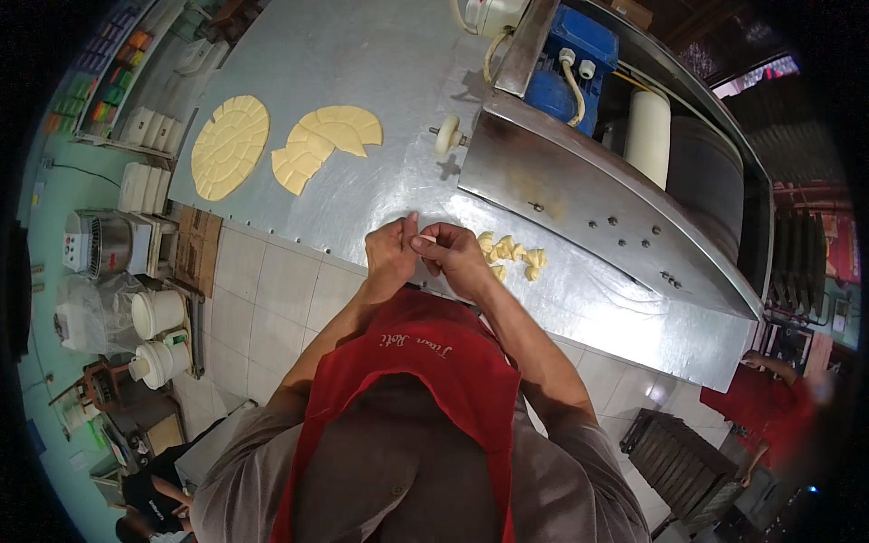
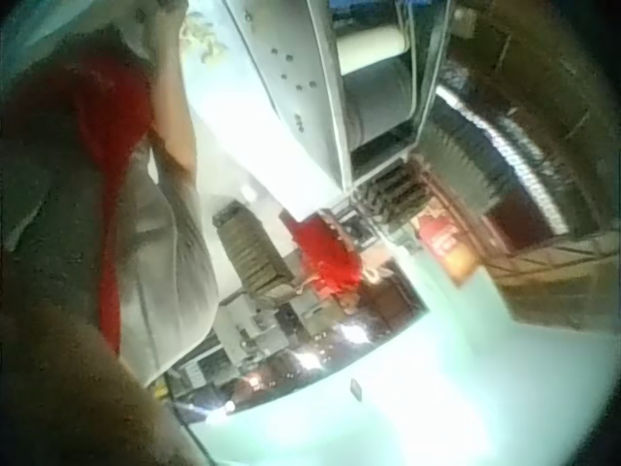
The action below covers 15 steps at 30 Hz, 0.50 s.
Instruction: Cleaning a baking tray and preparing pieces of dough to be shaped and placed on it.
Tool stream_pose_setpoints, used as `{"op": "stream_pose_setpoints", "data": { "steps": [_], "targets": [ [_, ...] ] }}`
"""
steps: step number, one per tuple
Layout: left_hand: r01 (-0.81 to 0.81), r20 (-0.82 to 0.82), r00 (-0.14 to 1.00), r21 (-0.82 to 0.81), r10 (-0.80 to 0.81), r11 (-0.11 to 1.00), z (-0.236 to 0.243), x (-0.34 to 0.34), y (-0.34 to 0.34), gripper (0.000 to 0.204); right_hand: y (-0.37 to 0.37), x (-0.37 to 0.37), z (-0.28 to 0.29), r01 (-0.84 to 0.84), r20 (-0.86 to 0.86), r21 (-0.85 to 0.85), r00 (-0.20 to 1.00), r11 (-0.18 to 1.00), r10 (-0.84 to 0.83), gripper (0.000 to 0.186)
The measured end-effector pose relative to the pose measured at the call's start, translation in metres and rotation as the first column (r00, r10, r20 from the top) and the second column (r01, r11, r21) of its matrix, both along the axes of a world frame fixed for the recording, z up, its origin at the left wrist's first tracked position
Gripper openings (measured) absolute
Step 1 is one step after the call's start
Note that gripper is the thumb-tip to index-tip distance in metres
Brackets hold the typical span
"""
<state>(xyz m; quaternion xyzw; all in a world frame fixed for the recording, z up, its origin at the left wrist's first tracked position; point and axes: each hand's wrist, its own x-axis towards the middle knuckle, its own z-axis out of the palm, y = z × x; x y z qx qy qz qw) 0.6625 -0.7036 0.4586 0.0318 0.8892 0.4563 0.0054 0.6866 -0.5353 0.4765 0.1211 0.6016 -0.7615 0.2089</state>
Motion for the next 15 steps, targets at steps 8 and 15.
{"op": "stream_pose_setpoints", "data": {
  "steps": [8,15],
  "targets": [
    [0.043,-0.043,0.998,-0.063,-0.045,0.997,-0.048,-0.043,-0.039,0.046,-0.001,-0.002,0.012,-0.269,-0.076,0.567,0.924,0.779,0.374,0.024],
    [-0.100,-0.241,0.970,-0.458,-0.015,0.883,-0.057,-0.172,-0.105,0.077,0.000,0.005,0.018,0.200,-0.316,0.931,0.859,0.305,0.402,0.051]
  ]
}}
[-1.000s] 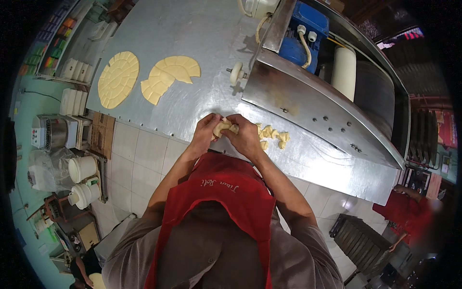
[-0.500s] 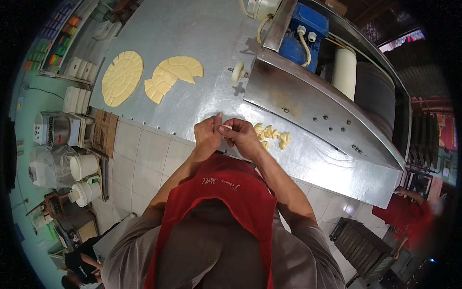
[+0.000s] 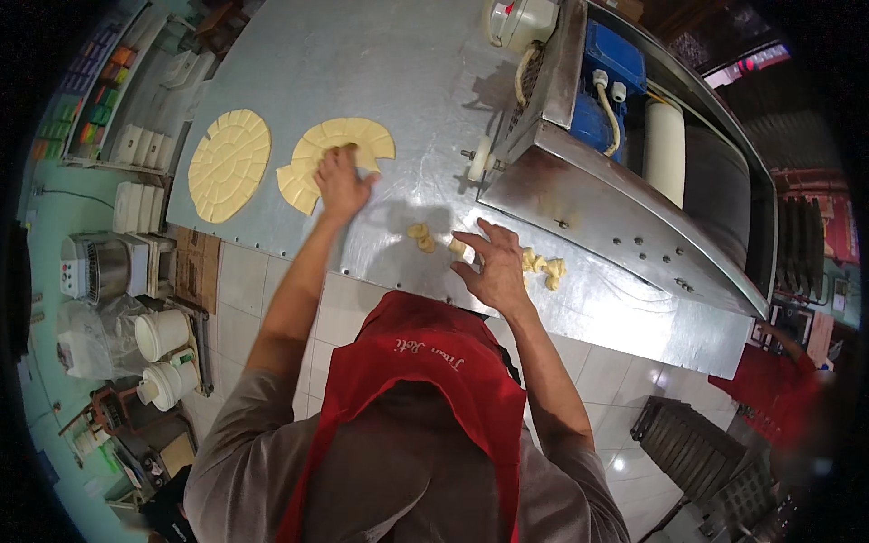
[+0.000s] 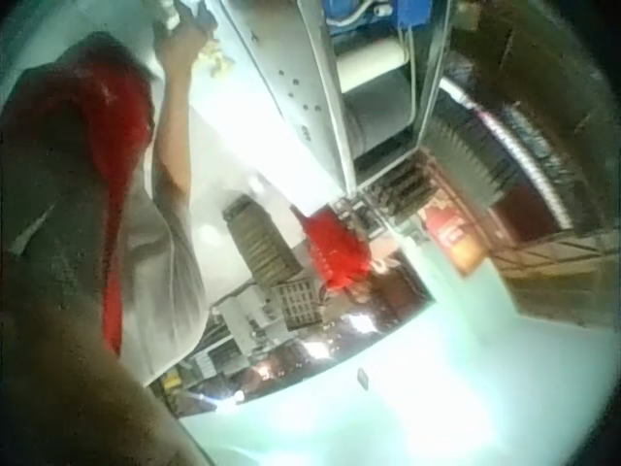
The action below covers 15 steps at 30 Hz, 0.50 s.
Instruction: Cleaning a baking tray and preparing pieces of dough to be shaped and placed on it.
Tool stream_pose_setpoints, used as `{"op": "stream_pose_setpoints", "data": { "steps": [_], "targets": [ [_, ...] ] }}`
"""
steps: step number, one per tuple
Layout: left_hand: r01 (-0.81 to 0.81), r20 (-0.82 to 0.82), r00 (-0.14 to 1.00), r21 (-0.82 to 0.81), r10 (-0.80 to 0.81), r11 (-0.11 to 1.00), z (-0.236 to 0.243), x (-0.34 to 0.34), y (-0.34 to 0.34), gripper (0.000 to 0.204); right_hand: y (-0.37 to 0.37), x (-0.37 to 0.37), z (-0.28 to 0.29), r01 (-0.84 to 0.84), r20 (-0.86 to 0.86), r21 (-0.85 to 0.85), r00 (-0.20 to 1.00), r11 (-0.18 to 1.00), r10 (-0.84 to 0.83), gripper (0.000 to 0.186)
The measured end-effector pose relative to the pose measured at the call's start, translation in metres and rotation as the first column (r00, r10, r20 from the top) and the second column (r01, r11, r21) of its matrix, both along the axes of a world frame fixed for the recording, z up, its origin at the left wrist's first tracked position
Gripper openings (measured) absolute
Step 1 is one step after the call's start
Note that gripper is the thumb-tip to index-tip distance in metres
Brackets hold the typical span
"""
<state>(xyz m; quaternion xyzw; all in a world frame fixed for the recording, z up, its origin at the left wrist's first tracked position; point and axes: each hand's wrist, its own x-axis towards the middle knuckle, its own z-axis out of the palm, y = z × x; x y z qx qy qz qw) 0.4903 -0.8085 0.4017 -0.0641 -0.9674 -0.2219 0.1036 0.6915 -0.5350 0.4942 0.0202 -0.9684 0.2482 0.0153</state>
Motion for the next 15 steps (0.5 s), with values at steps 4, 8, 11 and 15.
{"op": "stream_pose_setpoints", "data": {
  "steps": [4,8,11,15],
  "targets": [
    [0.056,-0.098,0.992,-0.167,-0.073,0.984,0.003,-0.057,-0.030,0.042,-0.007,-0.005,0.007,0.057,0.136,-0.424,0.991,0.904,0.002,0.046],
    [0.254,-0.129,0.958,-0.028,-0.256,0.967,-0.017,0.004,0.003,0.013,-0.015,-0.002,0.002,0.152,0.308,-0.457,0.951,0.876,-0.004,0.039],
    [0.342,0.152,0.887,0.416,-0.435,0.843,0.008,0.091,0.025,0.012,-0.016,-0.001,-0.022,0.098,0.219,-0.441,0.976,0.892,0.001,0.044],
    [-0.377,0.460,0.782,0.887,-0.421,0.268,0.021,0.131,0.048,0.021,-0.039,-0.021,-0.003,0.103,0.246,-0.549,0.968,0.829,0.043,0.049]
  ]
}}
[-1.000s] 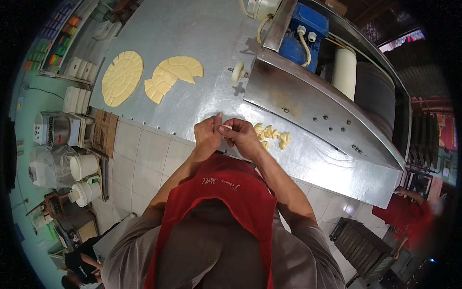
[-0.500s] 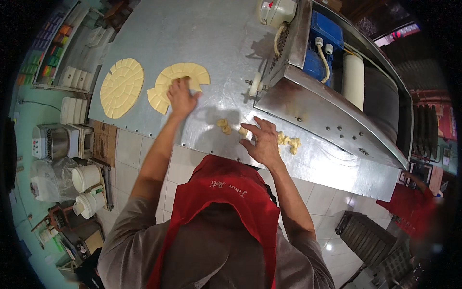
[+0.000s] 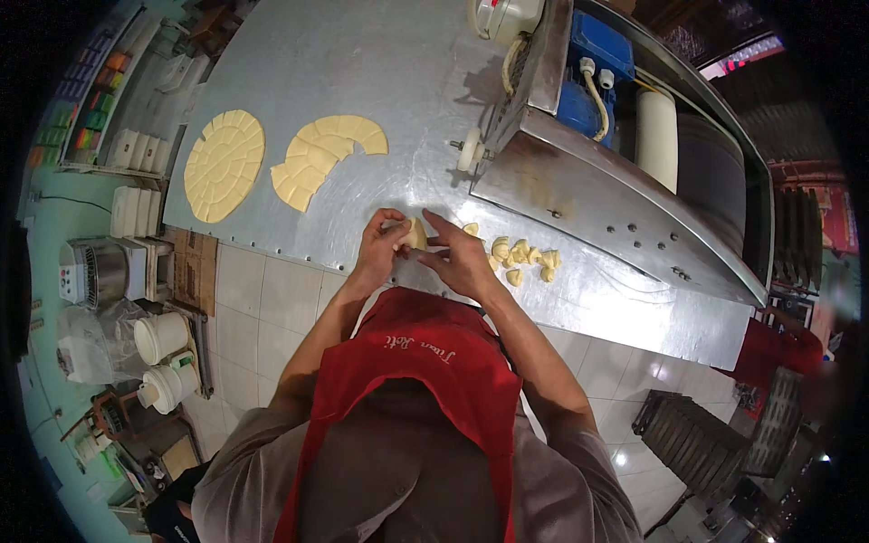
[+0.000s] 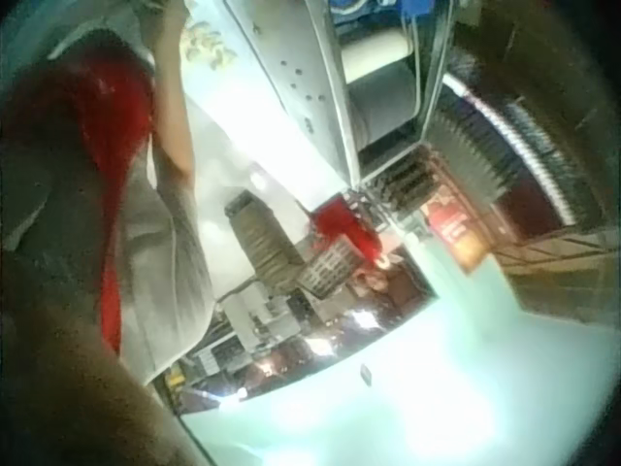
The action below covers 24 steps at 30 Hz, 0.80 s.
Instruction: Cleaning a baking tray and preparing pieces of dough to be shaped and placed on it.
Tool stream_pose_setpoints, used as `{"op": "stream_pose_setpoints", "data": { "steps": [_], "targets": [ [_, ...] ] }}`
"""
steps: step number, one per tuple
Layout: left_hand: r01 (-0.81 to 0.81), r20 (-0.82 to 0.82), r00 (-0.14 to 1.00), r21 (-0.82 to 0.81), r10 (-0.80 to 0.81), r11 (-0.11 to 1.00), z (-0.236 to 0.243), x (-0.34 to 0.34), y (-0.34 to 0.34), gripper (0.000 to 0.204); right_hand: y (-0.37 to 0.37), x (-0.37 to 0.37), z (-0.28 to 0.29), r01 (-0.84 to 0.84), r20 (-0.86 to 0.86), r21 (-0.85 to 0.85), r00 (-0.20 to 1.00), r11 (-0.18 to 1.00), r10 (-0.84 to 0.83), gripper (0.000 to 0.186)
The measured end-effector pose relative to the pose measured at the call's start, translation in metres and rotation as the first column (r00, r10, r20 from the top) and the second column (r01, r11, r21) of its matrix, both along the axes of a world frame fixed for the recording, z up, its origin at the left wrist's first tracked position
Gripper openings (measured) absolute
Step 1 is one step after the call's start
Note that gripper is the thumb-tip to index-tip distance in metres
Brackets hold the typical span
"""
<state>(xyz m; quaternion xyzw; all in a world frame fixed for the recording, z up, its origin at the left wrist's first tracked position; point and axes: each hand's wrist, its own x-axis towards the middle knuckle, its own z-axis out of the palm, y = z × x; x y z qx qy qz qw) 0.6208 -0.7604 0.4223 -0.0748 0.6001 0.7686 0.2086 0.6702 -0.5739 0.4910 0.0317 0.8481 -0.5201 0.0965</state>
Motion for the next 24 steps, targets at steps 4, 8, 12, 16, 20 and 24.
{"op": "stream_pose_setpoints", "data": {
  "steps": [4,8,12,16,20,24],
  "targets": [
    [-0.006,0.048,0.999,0.028,0.004,1.000,0.010,0.013,0.007,0.032,-0.014,-0.006,-0.004,0.012,-0.130,-0.007,0.991,1.000,-0.012,0.044],
    [-0.101,-0.313,0.949,-0.375,-0.024,0.921,0.034,0.015,0.017,0.041,-0.014,-0.010,0.010,0.027,0.005,-0.060,1.000,0.998,-0.027,0.039],
    [-0.206,-0.415,0.910,-0.439,0.006,0.874,0.044,0.009,0.022,0.044,-0.018,-0.007,0.006,0.141,0.130,-0.485,0.988,0.863,-0.089,0.028],
    [-0.192,-0.548,0.834,-0.401,-0.067,0.896,0.045,0.001,0.027,0.040,-0.001,-0.016,0.004,0.248,0.361,-0.716,0.932,0.652,0.042,0.013],
    [-0.162,-0.447,0.878,-0.612,-0.170,0.774,0.001,-0.061,0.018,0.017,0.033,-0.001,0.024,0.078,0.326,-0.868,0.834,0.491,0.445,0.017],
    [-0.469,-0.770,0.543,-0.609,-0.336,0.639,-0.040,-0.150,-0.026,0.024,0.028,0.013,0.037,-0.048,0.250,-0.754,0.901,0.655,0.354,0.024]
  ]
}}
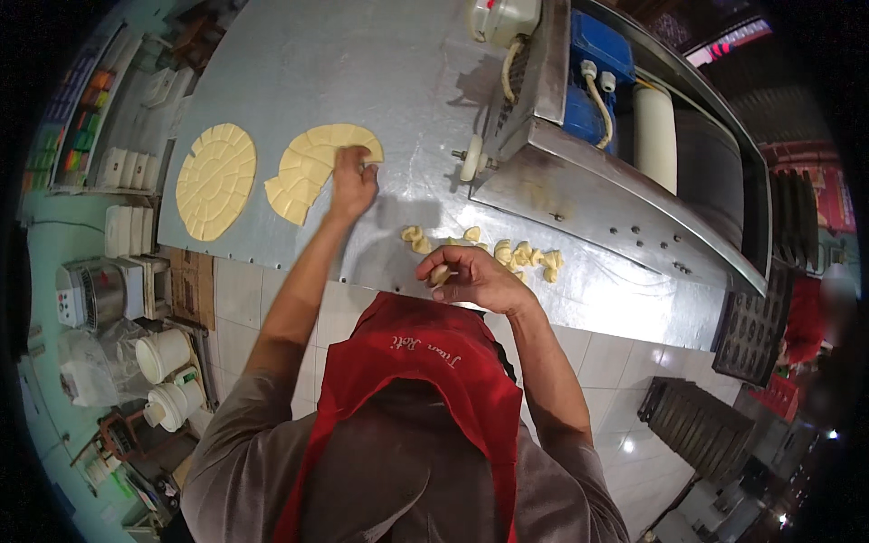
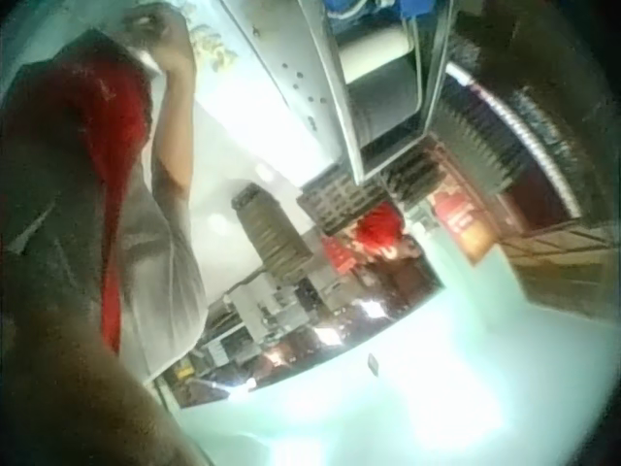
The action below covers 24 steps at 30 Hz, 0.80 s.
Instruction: Cleaning a baking tray and preparing pieces of dough to be shaped and placed on it.
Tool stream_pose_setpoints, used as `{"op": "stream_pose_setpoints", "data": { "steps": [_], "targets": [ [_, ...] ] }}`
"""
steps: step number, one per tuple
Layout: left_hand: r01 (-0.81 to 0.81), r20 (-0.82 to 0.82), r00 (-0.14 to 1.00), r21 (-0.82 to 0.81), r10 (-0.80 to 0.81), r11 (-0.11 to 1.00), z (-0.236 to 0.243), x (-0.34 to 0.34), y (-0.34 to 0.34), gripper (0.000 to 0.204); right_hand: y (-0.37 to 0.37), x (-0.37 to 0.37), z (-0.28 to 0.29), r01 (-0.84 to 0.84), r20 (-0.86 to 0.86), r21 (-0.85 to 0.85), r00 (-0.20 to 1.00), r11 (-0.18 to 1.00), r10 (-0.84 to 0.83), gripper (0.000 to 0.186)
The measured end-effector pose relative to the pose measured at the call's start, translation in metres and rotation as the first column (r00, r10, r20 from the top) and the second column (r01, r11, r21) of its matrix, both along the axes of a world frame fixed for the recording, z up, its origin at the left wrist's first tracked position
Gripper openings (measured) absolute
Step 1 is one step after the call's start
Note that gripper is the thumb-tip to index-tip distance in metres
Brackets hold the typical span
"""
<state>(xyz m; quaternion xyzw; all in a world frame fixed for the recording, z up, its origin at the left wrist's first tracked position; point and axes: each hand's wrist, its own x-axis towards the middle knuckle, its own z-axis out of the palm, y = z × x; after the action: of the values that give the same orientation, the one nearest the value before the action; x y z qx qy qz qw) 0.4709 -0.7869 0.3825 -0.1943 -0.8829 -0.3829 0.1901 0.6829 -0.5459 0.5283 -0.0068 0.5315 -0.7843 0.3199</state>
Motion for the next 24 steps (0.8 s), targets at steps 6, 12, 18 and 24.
{"op": "stream_pose_setpoints", "data": {
  "steps": [6,12,18,24],
  "targets": [
    [0.068,0.222,0.974,-0.160,-0.031,0.985,0.029,-0.016,0.024,0.015,0.006,-0.001,-0.035,0.232,-0.007,0.340,0.970,0.912,-0.244,0.020],
    [-0.053,0.708,0.648,0.409,-0.280,0.911,0.037,0.072,0.029,0.027,-0.009,-0.021,-0.036,0.388,-0.266,0.615,0.922,0.687,-0.283,0.057],
    [0.038,0.429,0.884,0.334,-0.188,0.942,0.086,0.129,0.040,0.023,-0.033,-0.055,-0.055,0.261,-0.368,0.501,0.927,0.825,-0.070,0.069],
    [0.137,0.379,0.857,0.486,-0.349,0.863,0.125,0.178,0.050,0.024,-0.020,-0.099,-0.106,0.429,-0.690,0.457,0.723,0.779,0.007,0.023]
  ]
}}
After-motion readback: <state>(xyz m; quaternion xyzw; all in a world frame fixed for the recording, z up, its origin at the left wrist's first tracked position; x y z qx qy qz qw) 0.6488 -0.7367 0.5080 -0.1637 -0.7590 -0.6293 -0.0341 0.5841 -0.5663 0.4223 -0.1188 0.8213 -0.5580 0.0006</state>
